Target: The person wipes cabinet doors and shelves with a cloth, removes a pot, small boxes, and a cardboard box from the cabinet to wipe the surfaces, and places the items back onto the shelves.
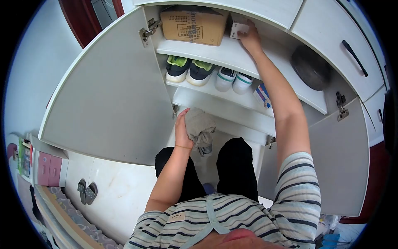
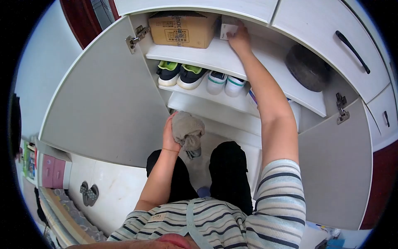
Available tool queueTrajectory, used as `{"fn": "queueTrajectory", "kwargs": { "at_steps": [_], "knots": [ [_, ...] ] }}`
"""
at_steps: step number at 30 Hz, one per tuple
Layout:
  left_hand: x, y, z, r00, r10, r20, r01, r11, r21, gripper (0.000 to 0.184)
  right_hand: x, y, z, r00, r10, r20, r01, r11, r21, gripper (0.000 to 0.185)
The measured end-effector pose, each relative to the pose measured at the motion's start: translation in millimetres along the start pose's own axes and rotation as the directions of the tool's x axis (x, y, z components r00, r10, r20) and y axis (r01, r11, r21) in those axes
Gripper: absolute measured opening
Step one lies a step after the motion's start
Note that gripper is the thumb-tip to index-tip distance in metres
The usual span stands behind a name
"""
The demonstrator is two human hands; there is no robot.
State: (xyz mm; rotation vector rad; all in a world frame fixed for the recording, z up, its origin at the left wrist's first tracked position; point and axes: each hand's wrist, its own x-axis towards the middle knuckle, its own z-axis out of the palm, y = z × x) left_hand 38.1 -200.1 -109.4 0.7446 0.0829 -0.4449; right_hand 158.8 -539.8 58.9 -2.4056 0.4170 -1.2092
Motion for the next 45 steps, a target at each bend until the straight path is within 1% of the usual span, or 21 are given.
{"fn": "queueTrajectory", "kwargs": {
  "at_steps": [4,6,7,10,12,16,18,19,21,22,24,25,27,31,33,34,35,36,37,39,45],
  "knots": [
    [-2,-1,7,1.000,-0.015,0.015,0.015,1.000,-0.003,0.028,13,9,8,0.998,-0.067,-0.013,0.066,0.997,-0.045,0.073],
    [0,-6,5,0.998,-0.010,0.059,0.012,0.999,-0.033,0.027,15,14,13,0.994,0.025,0.103,-0.040,0.988,0.147,0.082],
    [1,-6,4,0.998,-0.012,0.058,0.014,0.999,-0.033,0.027,16,18,16,0.994,0.027,0.105,-0.042,0.988,0.146,0.082],
    [1,-11,8,0.997,-0.033,0.073,0.036,0.999,-0.038,0.027,13,14,13,0.999,-0.040,-0.025,0.044,0.987,0.157,0.080],
    [2,-11,11,0.997,-0.029,0.078,0.032,0.999,-0.039,0.027,3,-12,6,0.996,-0.091,-0.005,0.090,0.995,-0.053,0.073],
    [-2,-9,17,0.995,-0.074,0.060,0.075,0.997,-0.017,0.026,10,-3,14,0.993,-0.114,-0.020,0.109,0.979,-0.174,0.054],
    [-1,-9,17,0.998,-0.059,0.031,0.059,0.998,-0.009,0.026,24,18,-1,0.986,-0.094,0.139,0.060,0.971,0.230,0.038],
    [0,-9,15,0.998,-0.059,0.030,0.059,0.998,-0.013,0.026,25,28,-8,0.985,-0.097,0.141,0.062,0.971,0.230,0.038],
    [1,-9,12,0.998,-0.050,0.042,0.051,0.999,-0.019,0.026,27,43,-21,0.969,0.088,0.230,-0.180,0.889,0.422,0.030],
    [0,-9,13,0.998,-0.054,0.043,0.055,0.998,-0.025,0.026,28,46,-22,0.969,0.087,0.232,-0.179,0.892,0.415,0.030],
    [-2,-8,17,0.997,-0.056,0.049,0.057,0.998,-0.019,0.026,29,53,-27,0.998,-0.021,0.063,0.016,0.997,0.077,0.034],
    [-2,-9,18,0.997,-0.061,0.051,0.062,0.998,-0.019,0.026,22,39,-30,0.998,-0.018,0.063,0.014,0.997,0.072,0.034],
    [-2,-10,19,0.996,-0.068,0.065,0.069,0.998,-0.014,0.027,9,11,-24,0.969,-0.231,-0.089,0.202,0.946,-0.254,0.049],
    [5,-21,11,0.995,-0.071,0.076,0.073,0.997,-0.018,0.028,8,21,-13,0.956,-0.268,-0.119,0.219,0.923,-0.318,0.063],
    [4,-22,13,0.999,-0.040,0.033,0.039,0.999,0.013,0.029,26,40,-25,0.992,0.014,0.126,-0.007,0.998,-0.060,0.066],
    [4,-22,13,0.999,-0.040,0.036,0.039,0.999,0.012,0.029,18,26,-37,0.992,0.013,0.124,-0.006,0.998,-0.062,0.066],
    [4,-22,13,0.998,-0.039,0.050,0.038,0.999,0.020,0.029,7,15,-55,0.960,0.224,0.168,-0.265,0.922,0.284,0.062],
    [4,-21,14,0.997,-0.039,0.065,0.037,0.999,0.027,0.030,-2,5,-69,0.877,0.391,0.279,-0.479,0.668,0.570,0.059],
    [4,-21,15,0.997,-0.043,0.069,0.041,0.999,0.025,0.030,-6,9,-74,0.877,0.393,0.276,-0.478,0.671,0.567,0.059],
    [2,-20,17,0.995,-0.072,0.062,0.071,0.997,0.020,0.030,-12,21,-84,0.887,0.276,0.370,-0.462,0.522,0.717,0.051],
    [2,-22,18,0.994,-0.073,0.077,0.074,0.997,-0.009,0.030,-14,25,-87,0.882,0.240,0.405,-0.460,0.621,0.635,0.045]
  ]
}}
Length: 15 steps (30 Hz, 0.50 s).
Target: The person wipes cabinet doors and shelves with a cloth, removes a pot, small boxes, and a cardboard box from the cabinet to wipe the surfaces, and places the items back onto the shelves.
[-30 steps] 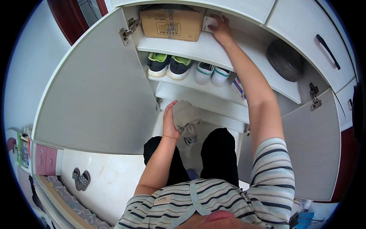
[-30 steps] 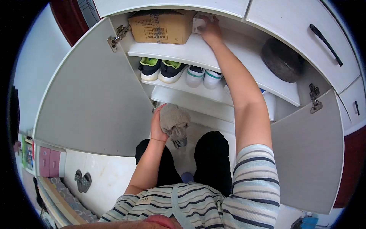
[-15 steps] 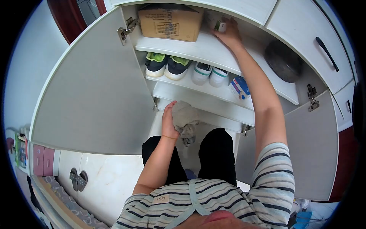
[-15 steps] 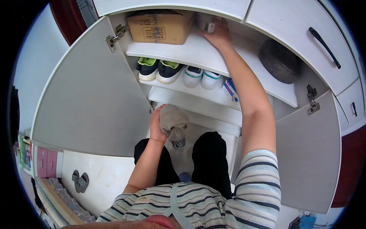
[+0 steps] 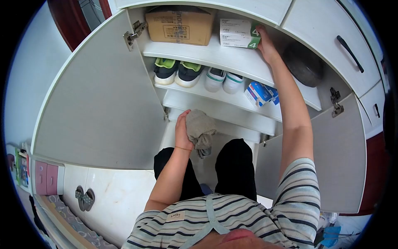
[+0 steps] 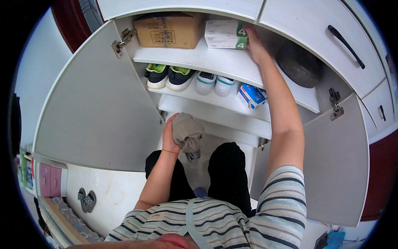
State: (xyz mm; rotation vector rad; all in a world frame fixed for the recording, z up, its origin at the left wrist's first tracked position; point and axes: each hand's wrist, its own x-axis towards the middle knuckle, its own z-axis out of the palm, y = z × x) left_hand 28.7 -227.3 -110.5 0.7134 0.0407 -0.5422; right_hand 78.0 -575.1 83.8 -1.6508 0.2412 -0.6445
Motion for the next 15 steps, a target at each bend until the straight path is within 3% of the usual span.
{"fn": "queueTrajectory", "kwargs": {
  "at_steps": [7,9,13,15],
  "knots": [
    [3,-2,-3,1.000,-0.006,-0.012,0.006,1.000,0.005,0.030,-1,7,6,1.000,-0.005,-0.021,0.006,0.999,0.053,0.047],
    [3,-3,-3,1.000,0.014,-0.007,-0.014,1.000,0.018,0.030,10,15,-2,0.971,-0.237,-0.038,0.212,0.920,-0.331,0.053],
    [5,-2,-4,1.000,0.024,-0.010,-0.023,0.999,0.037,0.030,27,23,-12,0.932,-0.335,-0.136,0.267,0.891,-0.368,0.050],
    [4,-1,-3,1.000,0.002,-0.018,-0.002,1.000,0.005,0.030,1,-1,0,0.963,-0.269,0.032,0.255,0.862,-0.438,0.061]
  ]
}}
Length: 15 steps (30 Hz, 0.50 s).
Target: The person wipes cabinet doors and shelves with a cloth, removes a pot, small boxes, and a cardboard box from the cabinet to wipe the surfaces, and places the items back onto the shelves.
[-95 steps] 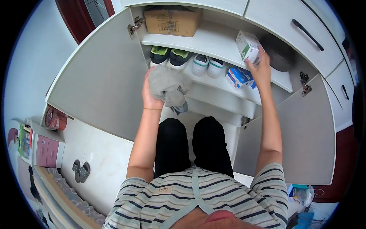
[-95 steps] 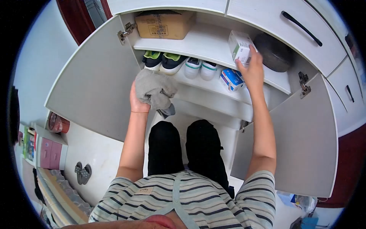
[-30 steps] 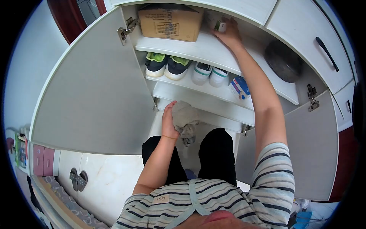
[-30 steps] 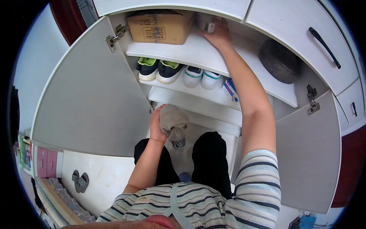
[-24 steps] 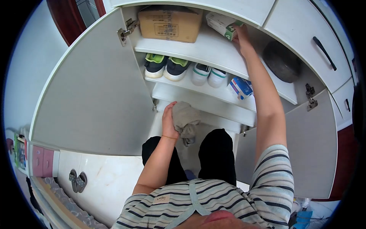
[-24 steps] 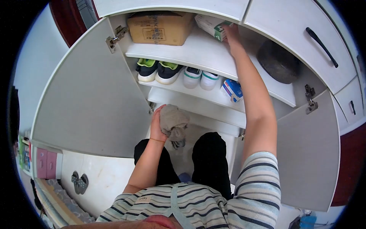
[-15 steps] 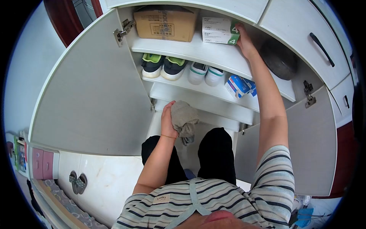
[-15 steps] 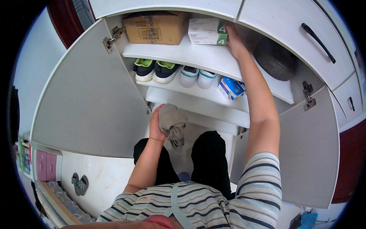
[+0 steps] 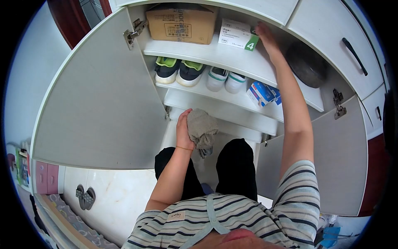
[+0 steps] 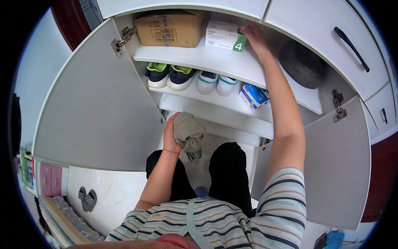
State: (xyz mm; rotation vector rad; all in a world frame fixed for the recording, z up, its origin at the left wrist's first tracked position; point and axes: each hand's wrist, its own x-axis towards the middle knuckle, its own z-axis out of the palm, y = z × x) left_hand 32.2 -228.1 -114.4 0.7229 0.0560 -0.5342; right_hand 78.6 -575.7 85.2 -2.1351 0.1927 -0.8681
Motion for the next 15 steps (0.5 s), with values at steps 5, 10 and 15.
{"fn": "queueTrajectory", "kwargs": {
  "at_steps": [5,10,15],
  "knots": [
    [0,-1,0,1.000,-0.009,0.007,0.009,1.000,-0.009,0.029,-10,1,-1,0.985,0.036,0.166,-0.001,0.978,-0.209,0.080],
    [-2,4,2,1.000,-0.007,-0.001,0.007,1.000,-0.013,0.029,-8,0,1,0.981,0.041,0.190,-0.027,0.997,-0.079,0.087],
    [-2,6,3,0.999,-0.011,-0.031,0.010,1.000,-0.016,0.029,9,3,13,0.988,0.057,0.142,-0.051,0.998,-0.042,0.087]
  ]
}}
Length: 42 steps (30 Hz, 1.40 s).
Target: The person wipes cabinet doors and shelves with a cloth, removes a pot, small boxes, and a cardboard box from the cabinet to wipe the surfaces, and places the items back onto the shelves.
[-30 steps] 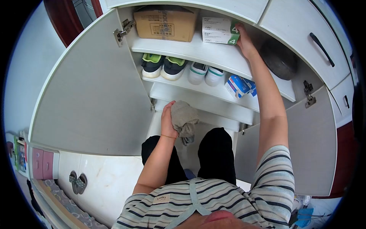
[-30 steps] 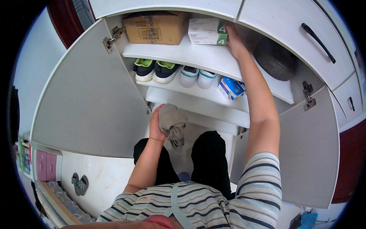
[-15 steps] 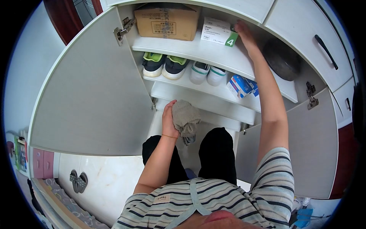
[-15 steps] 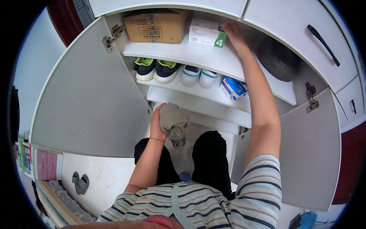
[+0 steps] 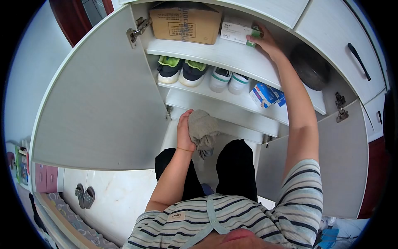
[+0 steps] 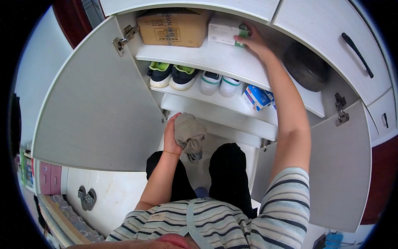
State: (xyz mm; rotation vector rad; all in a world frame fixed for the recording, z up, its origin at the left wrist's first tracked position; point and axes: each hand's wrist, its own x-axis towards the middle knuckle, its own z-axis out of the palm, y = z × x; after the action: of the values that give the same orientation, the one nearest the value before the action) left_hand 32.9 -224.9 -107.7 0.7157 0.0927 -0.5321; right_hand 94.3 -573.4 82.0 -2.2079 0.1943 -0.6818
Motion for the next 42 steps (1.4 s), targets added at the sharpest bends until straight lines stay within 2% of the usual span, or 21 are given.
{"fn": "queueTrajectory", "kwargs": {
  "at_steps": [4,6,9,10,11,13,14,15,16,18,19,22,24,28,33,34,35,37,38,41,42],
  "knots": [
    [0,-3,-1,1.000,0.015,0.015,-0.016,0.998,0.054,0.030,33,11,9,0.994,-0.086,-0.063,0.080,0.992,-0.101,0.084],
    [3,-5,-2,0.999,0.048,0.023,-0.050,0.996,0.077,0.031,56,39,19,0.931,-0.261,-0.256,0.161,0.921,-0.355,0.072],
    [1,-7,-1,0.999,0.034,0.025,-0.036,0.997,0.068,0.029,56,44,22,0.949,-0.233,-0.213,0.143,0.920,-0.365,0.068],
    [3,-8,-1,1.000,0.019,0.020,-0.020,0.997,0.074,0.029,54,42,18,0.958,-0.224,-0.179,0.128,0.892,-0.433,0.074],
    [5,-9,-2,1.000,0.016,0.021,-0.018,0.997,0.075,0.032,51,40,16,0.942,-0.250,-0.224,0.135,0.894,-0.427,0.059],
    [5,-10,-3,1.000,-0.004,0.021,0.002,0.997,0.080,0.034,5,-19,17,0.946,0.073,-0.316,-0.144,0.967,-0.208,0.063],
    [4,-9,-2,1.000,0.003,0.031,-0.005,0.997,0.073,0.034,-1,-15,9,0.955,0.069,-0.289,-0.136,0.966,-0.221,0.066],
    [3,-8,-1,0.999,0.010,0.042,-0.013,0.998,0.063,0.035,-27,-24,-2,0.926,-0.196,-0.323,0.061,0.922,-0.383,0.051],
    [2,-7,-1,0.999,0.002,0.049,-0.005,0.998,0.062,0.035,-68,-41,-9,0.838,-0.452,-0.306,0.237,0.806,-0.542,0.041],
    [1,-4,0,0.999,0.001,0.050,-0.004,0.999,0.047,0.033,-147,-62,-6,0.813,-0.502,-0.295,0.344,0.823,-0.453,0.028],
    [0,-3,0,0.999,0.010,0.044,-0.012,0.999,0.034,0.031,-184,-46,-4,0.794,-0.574,-0.201,0.376,0.722,-0.581,0.029],
    [3,-7,-5,0.998,0.001,0.069,-0.003,1.000,0.026,0.031,-265,-5,8,0.865,-0.492,-0.097,0.320,0.691,-0.649,0.037],
    [7,-11,-12,0.996,-0.014,0.093,0.013,1.000,0.019,0.031,-289,17,10,0.920,-0.228,-0.318,-0.023,0.780,-0.625,0.051],
    [16,-14,-18,0.996,-0.024,0.089,0.019,0.998,0.060,0.031,-279,45,3,0.893,-0.088,-0.441,-0.146,0.870,-0.470,0.064],
    [14,-10,-14,0.996,-0.013,0.088,0.011,1.000,0.027,0.031,-238,54,12,0.895,-0.179,-0.409,-0.127,0.776,-0.617,0.065],
    [9,-11,-12,0.998,-0.001,0.062,0.001,1.000,0.006,0.031,-234,34,13,0.891,-0.261,-0.372,-0.012,0.805,-0.593,0.055],
    [6,-10,-12,0.999,0.006,0.035,-0.006,1.000,-0.015,0.031,-234,16,17,0.889,-0.273,-0.367,0.005,0.809,-0.588,0.055],
    [9,-9,-18,0.999,0.015,0.040,-0.015,1.000,0.014,0.031,-231,-18,23,0.874,-0.462,-0.149,0.313,0.771,-0.555,0.044],
    [8,-10,-19,0.998,0.026,0.048,-0.027,0.999,0.026,0.031,-222,-38,21,0.812,-0.572,-0.119,0.420,0.713,-0.561,0.036],
    [5,-6,-17,0.999,0.035,0.038,-0.037,0.998,0.052,0.030,-165,-59,9,0.784,-0.579,-0.223,0.407,0.752,-0.518,0.038],
    [4,-5,-16,0.999,0.036,0.021,-0.037,0.997,0.070,0.029,-138,-54,7,0.849,-0.450,-0.277,0.300,0.842,-0.448,0.044]
  ]
}}
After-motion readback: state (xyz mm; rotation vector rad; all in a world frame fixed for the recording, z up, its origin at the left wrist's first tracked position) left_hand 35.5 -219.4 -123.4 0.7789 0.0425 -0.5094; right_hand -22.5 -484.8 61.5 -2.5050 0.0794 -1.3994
